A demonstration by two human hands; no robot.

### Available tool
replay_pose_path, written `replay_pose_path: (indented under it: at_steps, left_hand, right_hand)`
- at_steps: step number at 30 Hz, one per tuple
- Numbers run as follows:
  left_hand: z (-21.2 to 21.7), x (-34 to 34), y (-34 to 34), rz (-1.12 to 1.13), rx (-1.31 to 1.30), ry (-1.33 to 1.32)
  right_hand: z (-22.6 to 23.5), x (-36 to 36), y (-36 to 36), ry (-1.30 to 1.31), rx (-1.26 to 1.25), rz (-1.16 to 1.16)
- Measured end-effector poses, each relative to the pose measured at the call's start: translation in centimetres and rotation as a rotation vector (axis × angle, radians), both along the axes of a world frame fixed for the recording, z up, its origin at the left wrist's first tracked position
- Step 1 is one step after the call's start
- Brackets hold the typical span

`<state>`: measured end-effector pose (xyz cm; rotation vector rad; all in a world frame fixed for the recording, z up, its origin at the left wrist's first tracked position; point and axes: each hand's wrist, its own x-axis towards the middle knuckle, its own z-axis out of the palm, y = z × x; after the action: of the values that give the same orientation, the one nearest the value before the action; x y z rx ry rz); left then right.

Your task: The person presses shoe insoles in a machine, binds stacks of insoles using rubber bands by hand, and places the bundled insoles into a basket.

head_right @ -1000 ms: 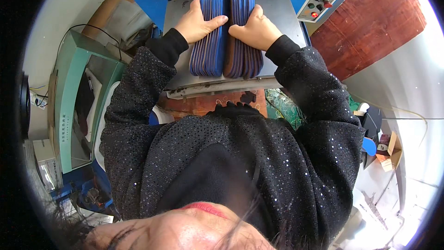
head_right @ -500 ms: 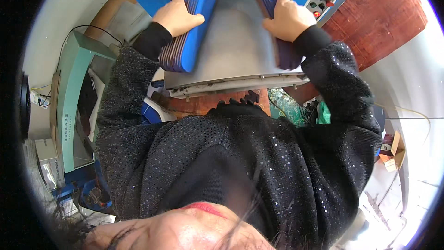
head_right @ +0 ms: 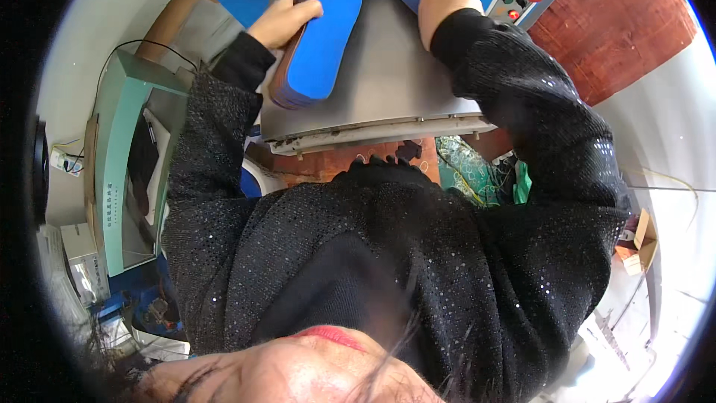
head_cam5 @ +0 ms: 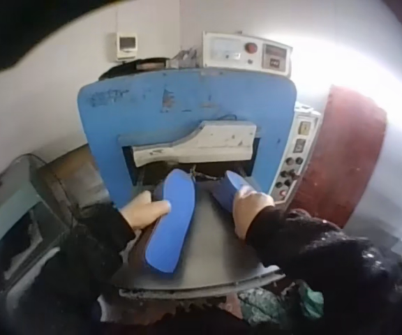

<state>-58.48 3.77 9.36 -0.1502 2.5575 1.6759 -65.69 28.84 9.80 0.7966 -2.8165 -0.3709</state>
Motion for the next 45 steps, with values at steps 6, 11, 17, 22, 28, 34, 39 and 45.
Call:
replay_pose_path:
  at_steps: [6, 11, 17, 22, 28, 34, 39, 45]
  left_hand:
    - [-4.5, 1.0, 0.3, 0.155, 0.296, -0.05]
    - [-3.8, 0.6, -0.4, 0.125, 0.055, -0.011]
    - [-3.1, 1.2, -0.6, 0.081, -0.172, -0.172]
    - [-3.0, 0.7, 0.9, 0.139, -0.102, -0.179]
    - [-3.2, 0.5, 1.2, 0.142, -0.142, -0.167]
    - [-2.1, 0.6, 4.2, 0.259, -0.895, 0.34]
    - [-0.7, -1.1, 6.4, 0.048, -0.996, 0.144]
    - [0.0, -2.0, 8.8, 0.102, -1.073, -0.073]
  right_hand:
    - [-1.4, 0.8, -3.0, 0.038, 0.091, 0.122]
    - [1.4, -0.1, 0.7, -0.204, -0.237, 0.256]
    - [-2.8, -1.3, 3.7, -0.439, -0.841, 0.022]
    - [-5.3, 0.1, 1.8, -0.36, -0.897, -0.036]
    - [-4.6, 1.1, 0.2, -0.402, -1.011, -0.051]
    - [-1.9, 1.2, 0.0, -0.042, -0.7, 0.2]
    - [0.9, 1.3, -2.5, -0.28, -0.238, 0.146]
    - [0.5, 2.5, -3.5, -0.27, -0.07, 0.069]
